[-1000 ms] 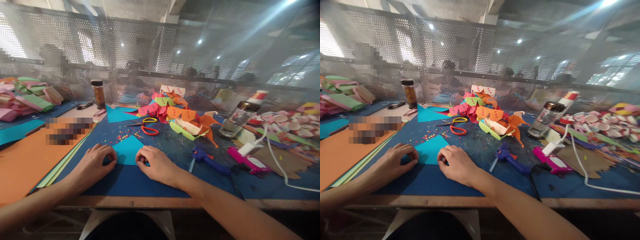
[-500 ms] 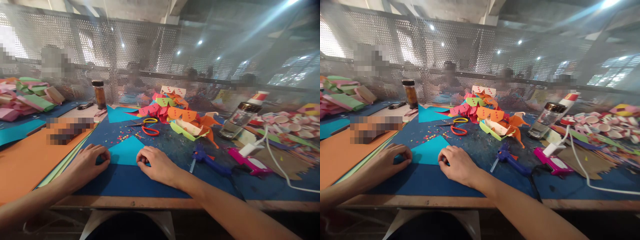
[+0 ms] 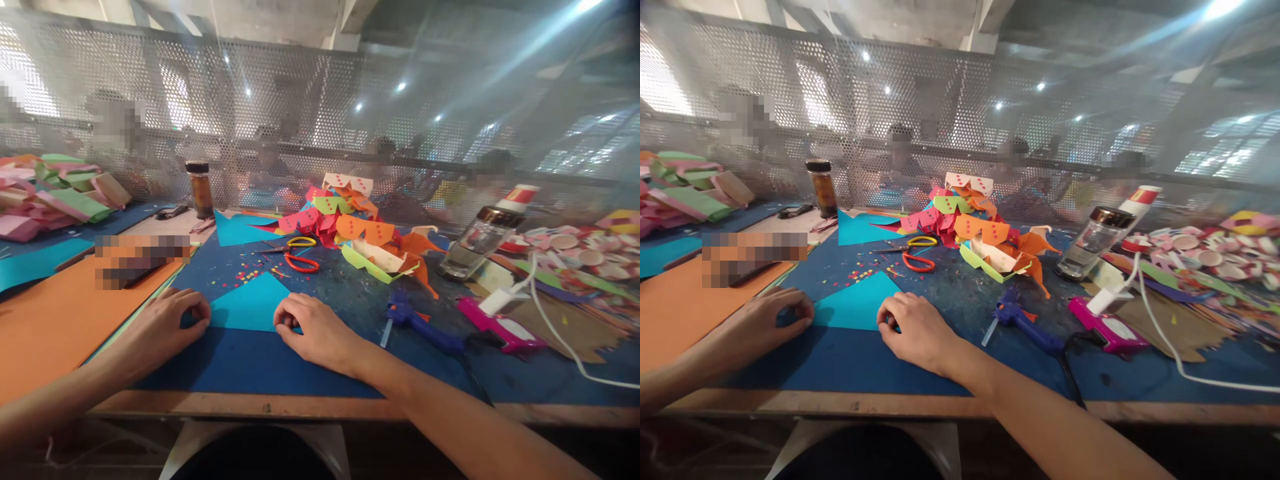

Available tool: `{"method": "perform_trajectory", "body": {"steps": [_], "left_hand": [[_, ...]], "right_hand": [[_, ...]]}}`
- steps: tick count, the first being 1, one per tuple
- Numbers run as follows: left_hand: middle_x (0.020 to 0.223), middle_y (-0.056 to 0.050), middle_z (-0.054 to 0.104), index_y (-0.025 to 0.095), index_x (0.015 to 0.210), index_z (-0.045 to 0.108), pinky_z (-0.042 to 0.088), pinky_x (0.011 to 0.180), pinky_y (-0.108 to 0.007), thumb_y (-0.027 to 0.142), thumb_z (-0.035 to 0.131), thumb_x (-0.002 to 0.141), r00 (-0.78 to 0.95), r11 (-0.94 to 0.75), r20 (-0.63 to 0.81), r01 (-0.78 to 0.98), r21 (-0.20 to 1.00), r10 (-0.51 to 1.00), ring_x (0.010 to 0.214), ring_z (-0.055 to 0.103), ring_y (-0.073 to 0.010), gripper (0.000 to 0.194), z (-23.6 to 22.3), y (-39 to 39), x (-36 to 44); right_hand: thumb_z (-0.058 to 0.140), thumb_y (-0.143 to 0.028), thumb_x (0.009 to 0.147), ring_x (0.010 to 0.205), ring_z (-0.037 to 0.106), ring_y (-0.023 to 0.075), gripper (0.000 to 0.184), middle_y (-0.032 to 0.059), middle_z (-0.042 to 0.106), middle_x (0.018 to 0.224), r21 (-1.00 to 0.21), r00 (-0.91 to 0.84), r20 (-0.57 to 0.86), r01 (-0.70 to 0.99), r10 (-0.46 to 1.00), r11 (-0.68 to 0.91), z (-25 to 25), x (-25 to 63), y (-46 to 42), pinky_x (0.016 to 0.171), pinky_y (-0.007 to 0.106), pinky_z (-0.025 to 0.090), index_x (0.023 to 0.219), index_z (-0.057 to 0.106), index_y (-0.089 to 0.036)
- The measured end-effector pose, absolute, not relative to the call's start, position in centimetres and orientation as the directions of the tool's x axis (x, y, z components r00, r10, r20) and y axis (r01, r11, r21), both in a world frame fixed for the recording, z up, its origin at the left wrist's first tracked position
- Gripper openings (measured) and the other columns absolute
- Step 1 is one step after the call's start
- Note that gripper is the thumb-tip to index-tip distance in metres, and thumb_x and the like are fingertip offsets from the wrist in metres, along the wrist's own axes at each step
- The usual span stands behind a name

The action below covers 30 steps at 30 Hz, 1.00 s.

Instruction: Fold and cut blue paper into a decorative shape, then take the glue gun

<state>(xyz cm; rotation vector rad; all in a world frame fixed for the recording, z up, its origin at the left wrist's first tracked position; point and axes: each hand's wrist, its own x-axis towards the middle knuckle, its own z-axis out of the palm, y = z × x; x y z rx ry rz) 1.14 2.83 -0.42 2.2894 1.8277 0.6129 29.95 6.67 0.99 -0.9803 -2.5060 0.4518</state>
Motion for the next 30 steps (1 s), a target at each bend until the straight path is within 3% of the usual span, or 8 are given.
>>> {"method": "perform_trajectory", "body": {"steps": [30], "left_hand": [[0.081, -0.003, 0.069, 0.025, 0.074, 0.062, 0.044, 0.071, -0.036, 0.038, 0.051, 0.079, 0.045, -0.096, 0.146, 0.927, 0.362, 0.988, 0.079, 0.062, -0.0256, 0.018, 0.0, 2.9, -2.6]], "right_hand": [[0.06, -0.012, 0.082, 0.078, 0.053, 0.0134, 0.007, -0.0012, 0.059, 0.08, -0.437, -0.669, 0.259, 0.562, 0.697, 0.702, 0.9, 30.0, 6.7, 0.076, 0.029, 0.04, 0.083, 0.061, -0.019]]}}
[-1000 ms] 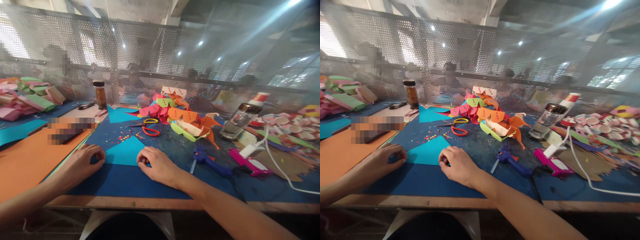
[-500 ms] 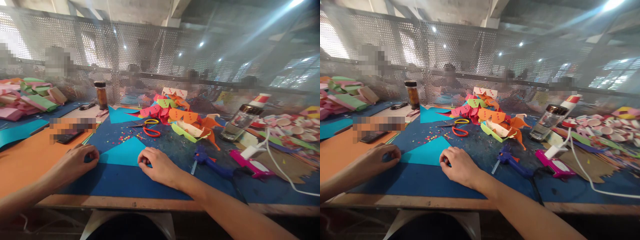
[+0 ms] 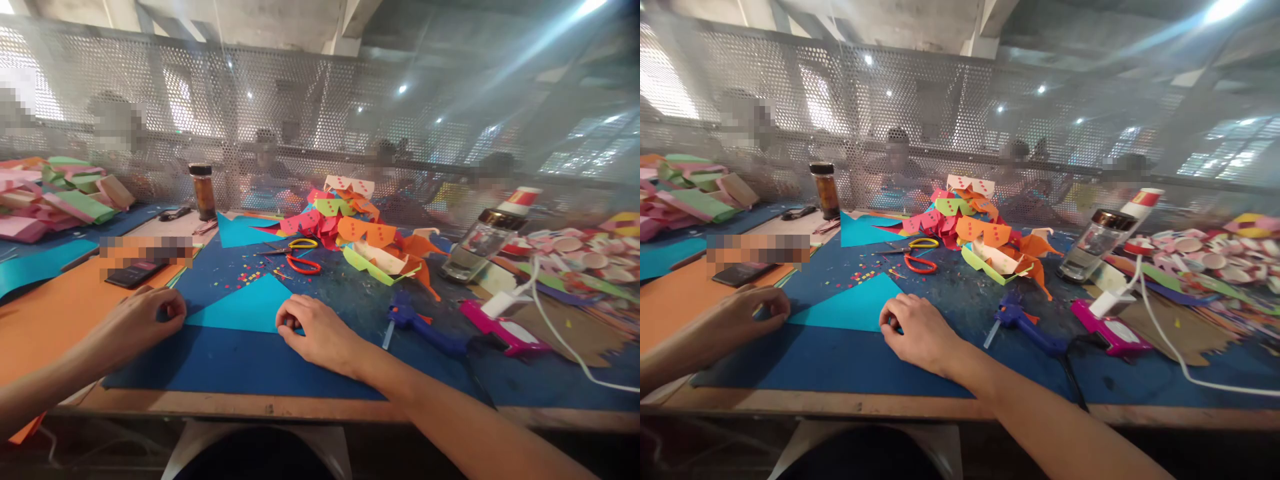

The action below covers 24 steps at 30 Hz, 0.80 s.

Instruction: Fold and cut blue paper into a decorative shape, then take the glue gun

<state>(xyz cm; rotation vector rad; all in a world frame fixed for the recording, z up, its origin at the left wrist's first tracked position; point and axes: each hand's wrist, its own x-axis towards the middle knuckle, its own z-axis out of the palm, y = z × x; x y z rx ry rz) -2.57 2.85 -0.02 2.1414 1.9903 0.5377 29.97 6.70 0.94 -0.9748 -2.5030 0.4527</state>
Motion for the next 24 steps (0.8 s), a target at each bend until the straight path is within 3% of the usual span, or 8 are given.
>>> {"method": "perform_trajectory", "body": {"steps": [8, 12, 15, 19, 24], "left_hand": [[0.083, -0.003, 0.07, 0.026, 0.077, 0.063, 0.045, 0.074, -0.037, 0.038, 0.052, 0.084, 0.047, -0.123, 0.199, 0.915, 0.385, 0.979, 0.082, 0.062, -0.0257, 0.017, -0.3, 2.4, -3.9], [0.086, -0.004, 0.071, 0.026, 0.078, 0.065, 0.045, 0.075, -0.039, 0.051, 0.047, 0.089, -0.011, -0.067, 0.184, 0.908, 0.413, 0.983, 0.087, 0.063, -0.0279, 0.032, 0.5, 1.7, -2.6], [0.084, -0.004, 0.071, 0.027, 0.076, 0.065, 0.045, 0.074, -0.038, 0.06, 0.053, 0.084, -0.029, -0.054, 0.22, 0.93, 0.364, 0.975, 0.085, 0.063, -0.0287, 0.036, 0.6, 1.6, -2.0], [0.081, -0.005, 0.07, 0.026, 0.075, 0.063, 0.045, 0.073, -0.039, 0.056, 0.061, 0.08, -0.008, -0.068, 0.247, 0.953, 0.294, 0.969, 0.083, 0.063, -0.0286, 0.031, 0.0, 2.0, -2.3], [0.083, -0.004, 0.069, 0.025, 0.08, 0.064, 0.045, 0.075, -0.037, 0.047, 0.06, 0.081, 0.026, -0.084, 0.169, 0.934, 0.347, 0.985, 0.082, 0.063, -0.025, 0.023, -0.3, 2.5, -3.4]], "right_hand": [[0.06, -0.011, 0.082, 0.077, 0.053, 0.0134, 0.009, -0.0008, 0.059, 0.08, -0.445, -0.667, 0.251, 0.564, 0.701, 0.696, 1.0, 29.9, 6.7, 0.075, 0.028, 0.04, 0.083, 0.06, -0.019], [0.06, -0.01, 0.082, 0.078, 0.053, 0.0135, 0.009, -0.001, 0.06, 0.081, -0.45, -0.664, 0.252, 0.564, 0.704, 0.693, 1.1, 29.9, 6.6, 0.075, 0.028, 0.041, 0.083, 0.06, -0.019], [0.06, -0.01, 0.082, 0.078, 0.053, 0.0135, 0.009, -0.0009, 0.06, 0.081, -0.446, -0.663, 0.247, 0.569, 0.706, 0.691, 1.1, 30.0, 6.6, 0.075, 0.029, 0.041, 0.083, 0.06, -0.02], [0.059, -0.011, 0.082, 0.078, 0.053, 0.0135, 0.009, -0.0009, 0.06, 0.082, -0.444, -0.663, 0.255, 0.567, 0.704, 0.694, 1.0, 29.9, 6.6, 0.075, 0.029, 0.041, 0.083, 0.06, -0.019], [0.059, -0.011, 0.082, 0.079, 0.053, 0.0137, 0.009, -0.0011, 0.06, 0.082, -0.443, -0.67, 0.255, 0.56, 0.697, 0.7, 0.9, 29.9, 6.7, 0.076, 0.029, 0.041, 0.083, 0.06, -0.019]]}}
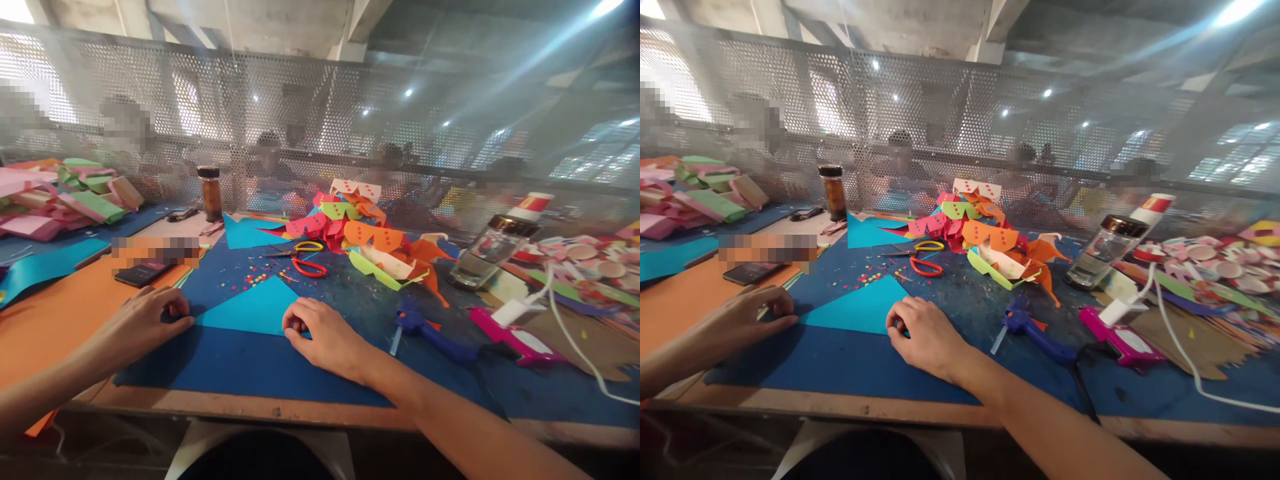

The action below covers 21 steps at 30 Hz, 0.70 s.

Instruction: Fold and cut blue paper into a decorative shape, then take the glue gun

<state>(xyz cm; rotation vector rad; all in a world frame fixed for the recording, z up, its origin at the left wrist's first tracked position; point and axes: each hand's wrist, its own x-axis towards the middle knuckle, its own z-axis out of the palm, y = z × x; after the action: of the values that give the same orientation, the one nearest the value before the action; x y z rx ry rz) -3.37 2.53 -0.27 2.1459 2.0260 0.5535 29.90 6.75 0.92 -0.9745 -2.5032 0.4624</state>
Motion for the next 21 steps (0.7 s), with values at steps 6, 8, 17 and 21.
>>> {"method": "perform_trajectory", "body": {"steps": [6, 8, 17, 21], "left_hand": [[0.073, -0.002, 0.066, 0.023, 0.075, 0.062, 0.045, 0.07, -0.034, 0.046, 0.058, 0.076, 0.071, -0.112, 0.1, 0.852, 0.511, 0.992, 0.073, 0.062, -0.0224, 0.024, -0.3, 3.4, -4.1], [0.071, -0.001, 0.066, 0.023, 0.074, 0.061, 0.046, 0.068, -0.034, 0.044, 0.057, 0.075, 0.077, -0.122, 0.104, 0.828, 0.548, 0.992, 0.071, 0.062, -0.0221, 0.022, -0.6, 3.7, -4.4], [0.091, -0.004, 0.068, 0.023, 0.085, 0.064, 0.049, 0.083, -0.039, 0.036, 0.053, 0.087, 0.18, -0.338, 0.39, 0.858, 0.387, 0.903, 0.091, 0.063, -0.0253, 0.017, 0.9, 1.6, -0.9], [0.103, -0.005, 0.068, 0.026, 0.1, 0.066, 0.049, 0.086, -0.034, 0.021, 0.049, 0.093, 0.53, -0.608, 0.318, 0.756, 0.243, 0.786, 0.094, 0.064, -0.0206, 0.018, 1.4, 1.6, 2.0]], "right_hand": [[0.059, -0.01, 0.082, 0.079, 0.053, 0.0143, 0.01, -0.0008, 0.06, 0.081, -0.446, -0.67, 0.25, 0.561, 0.699, 0.697, 1.0, 29.9, 6.7, 0.075, 0.029, 0.041, 0.083, 0.06, -0.02], [0.059, -0.01, 0.082, 0.079, 0.054, 0.0145, 0.01, -0.0007, 0.06, 0.081, -0.446, -0.668, 0.247, 0.564, 0.702, 0.695, 1.0, 29.9, 6.7, 0.075, 0.029, 0.041, 0.083, 0.06, -0.02], [0.06, -0.012, 0.085, 0.078, 0.055, 0.0139, 0.008, -0.0006, 0.062, 0.083, -0.45, -0.68, 0.218, 0.567, 0.701, 0.69, 1.7, 30.1, 6.6, 0.074, 0.028, 0.041, 0.084, 0.062, -0.019], [0.063, -0.018, 0.089, 0.084, 0.058, 0.0157, 0.002, 0.0009, 0.065, 0.09, -0.412, -0.714, 0.214, 0.553, 0.667, 0.724, 2.3, 30.4, 6.4, 0.08, 0.03, 0.042, 0.091, 0.063, -0.019]]}}
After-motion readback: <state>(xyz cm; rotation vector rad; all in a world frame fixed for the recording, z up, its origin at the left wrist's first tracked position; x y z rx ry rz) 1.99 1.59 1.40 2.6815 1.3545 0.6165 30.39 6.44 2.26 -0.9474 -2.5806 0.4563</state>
